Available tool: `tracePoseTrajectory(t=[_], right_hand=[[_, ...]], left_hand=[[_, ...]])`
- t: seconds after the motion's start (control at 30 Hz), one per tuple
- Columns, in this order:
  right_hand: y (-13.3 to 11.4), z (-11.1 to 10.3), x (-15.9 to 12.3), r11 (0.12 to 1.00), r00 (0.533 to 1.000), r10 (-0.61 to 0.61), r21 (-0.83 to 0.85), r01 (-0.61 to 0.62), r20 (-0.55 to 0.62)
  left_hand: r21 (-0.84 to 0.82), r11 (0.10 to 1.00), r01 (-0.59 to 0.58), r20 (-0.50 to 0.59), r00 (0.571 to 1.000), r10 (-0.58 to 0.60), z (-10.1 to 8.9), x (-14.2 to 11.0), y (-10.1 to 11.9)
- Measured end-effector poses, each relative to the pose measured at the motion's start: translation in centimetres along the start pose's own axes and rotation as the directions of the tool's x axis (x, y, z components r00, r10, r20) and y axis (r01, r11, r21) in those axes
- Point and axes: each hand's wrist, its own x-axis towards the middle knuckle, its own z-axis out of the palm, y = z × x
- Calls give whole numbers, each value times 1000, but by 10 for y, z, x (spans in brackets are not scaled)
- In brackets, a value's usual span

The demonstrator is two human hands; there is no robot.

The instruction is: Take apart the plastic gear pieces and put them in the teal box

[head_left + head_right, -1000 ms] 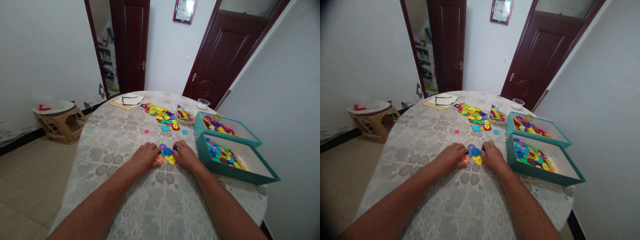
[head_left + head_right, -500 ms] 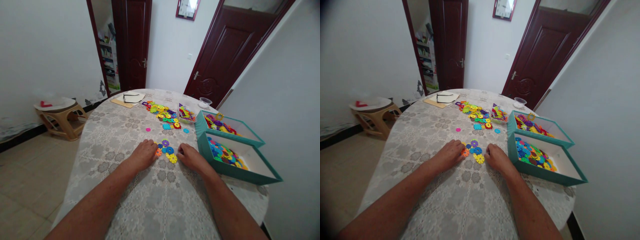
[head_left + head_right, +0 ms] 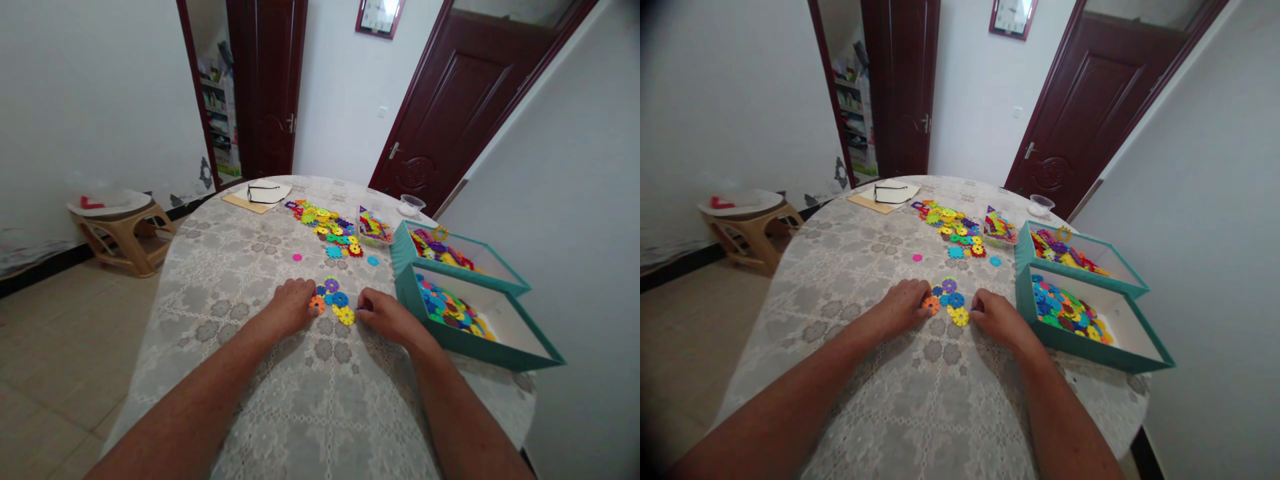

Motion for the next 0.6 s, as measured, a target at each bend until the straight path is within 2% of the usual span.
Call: tracePoseTrajectory(t=[0.07,0.13,0.27,0.4,0.6], right_hand=[[-5,4,0,992,999,-45,122,43,11],[-9,11,1,985,999,-43,171,38,29],[-11,23,1,999,1000,21,46,-20,-22],[-9,24,0,996,996,24,-84,-32,-87],[-14,20,0,995,998,5,-95,-11,-65]], left_hand=[[-45,999,20,10,1000,-19,1,0,0],[-103,995,-6,12,1000,7,1,-2,0],[-195,978,-75,27,996,81,-1,-7,-2],[-223,967,-122,30,991,132,-7,-10,-2],[-291,940,-175,20,982,189,-11,-9,0]])
